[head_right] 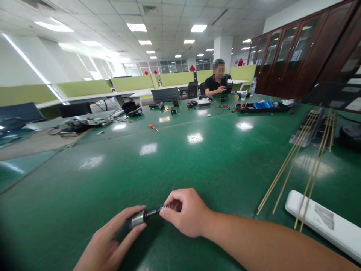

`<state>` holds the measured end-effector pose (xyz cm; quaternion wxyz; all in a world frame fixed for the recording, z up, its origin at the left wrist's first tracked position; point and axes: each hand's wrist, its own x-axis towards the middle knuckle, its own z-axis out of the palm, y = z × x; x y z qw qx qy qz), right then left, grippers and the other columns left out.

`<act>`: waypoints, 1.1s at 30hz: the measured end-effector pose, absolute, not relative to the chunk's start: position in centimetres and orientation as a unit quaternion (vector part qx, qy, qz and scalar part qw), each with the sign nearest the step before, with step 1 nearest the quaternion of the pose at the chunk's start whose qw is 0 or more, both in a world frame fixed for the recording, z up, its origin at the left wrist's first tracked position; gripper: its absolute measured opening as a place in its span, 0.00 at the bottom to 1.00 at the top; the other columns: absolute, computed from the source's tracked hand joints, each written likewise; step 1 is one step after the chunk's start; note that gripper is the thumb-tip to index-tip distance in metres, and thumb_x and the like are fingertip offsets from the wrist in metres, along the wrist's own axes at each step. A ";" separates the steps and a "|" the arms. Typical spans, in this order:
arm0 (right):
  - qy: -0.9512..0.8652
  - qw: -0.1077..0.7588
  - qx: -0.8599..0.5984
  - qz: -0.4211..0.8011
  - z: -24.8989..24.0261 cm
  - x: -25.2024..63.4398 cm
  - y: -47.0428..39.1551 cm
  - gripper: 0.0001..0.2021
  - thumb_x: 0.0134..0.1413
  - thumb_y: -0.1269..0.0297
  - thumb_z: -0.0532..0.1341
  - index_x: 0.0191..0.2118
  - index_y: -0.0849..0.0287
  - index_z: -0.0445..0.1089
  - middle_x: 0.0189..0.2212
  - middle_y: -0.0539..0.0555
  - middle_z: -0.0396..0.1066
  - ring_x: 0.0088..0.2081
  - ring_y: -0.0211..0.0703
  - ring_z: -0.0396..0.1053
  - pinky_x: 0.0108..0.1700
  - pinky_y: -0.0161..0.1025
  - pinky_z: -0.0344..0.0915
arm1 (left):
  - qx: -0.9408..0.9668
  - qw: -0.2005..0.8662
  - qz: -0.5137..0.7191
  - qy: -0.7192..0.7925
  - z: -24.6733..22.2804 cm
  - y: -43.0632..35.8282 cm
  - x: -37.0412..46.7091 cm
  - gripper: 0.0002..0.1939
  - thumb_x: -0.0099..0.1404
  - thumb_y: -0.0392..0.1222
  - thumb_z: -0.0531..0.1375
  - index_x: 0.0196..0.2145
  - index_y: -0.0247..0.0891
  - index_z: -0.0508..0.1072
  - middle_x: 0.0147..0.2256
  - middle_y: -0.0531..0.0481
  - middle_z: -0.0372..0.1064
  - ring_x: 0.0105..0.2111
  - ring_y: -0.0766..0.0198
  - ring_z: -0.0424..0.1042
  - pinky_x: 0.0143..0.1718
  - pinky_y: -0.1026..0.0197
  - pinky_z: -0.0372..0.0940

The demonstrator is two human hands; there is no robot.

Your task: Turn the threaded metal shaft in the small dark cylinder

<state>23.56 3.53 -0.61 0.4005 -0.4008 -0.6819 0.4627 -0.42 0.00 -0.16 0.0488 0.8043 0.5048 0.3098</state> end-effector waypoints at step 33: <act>-0.673 0.417 -0.400 0.461 -0.7 23.5 3.5 0.05 0.51 0.66 0.66 0.29 0.63 0.75 0.22 0.49 0.70 0.25 0.36 0.65 0.28 0.32 0.59 | 0.810 0.033 0.302 0.502 0.1 0.1 -1.0 0.15 0.69 0.57 0.59 0.50 0.53 0.72 0.45 0.60 0.77 0.42 0.68 0.78 0.46 0.73 0.70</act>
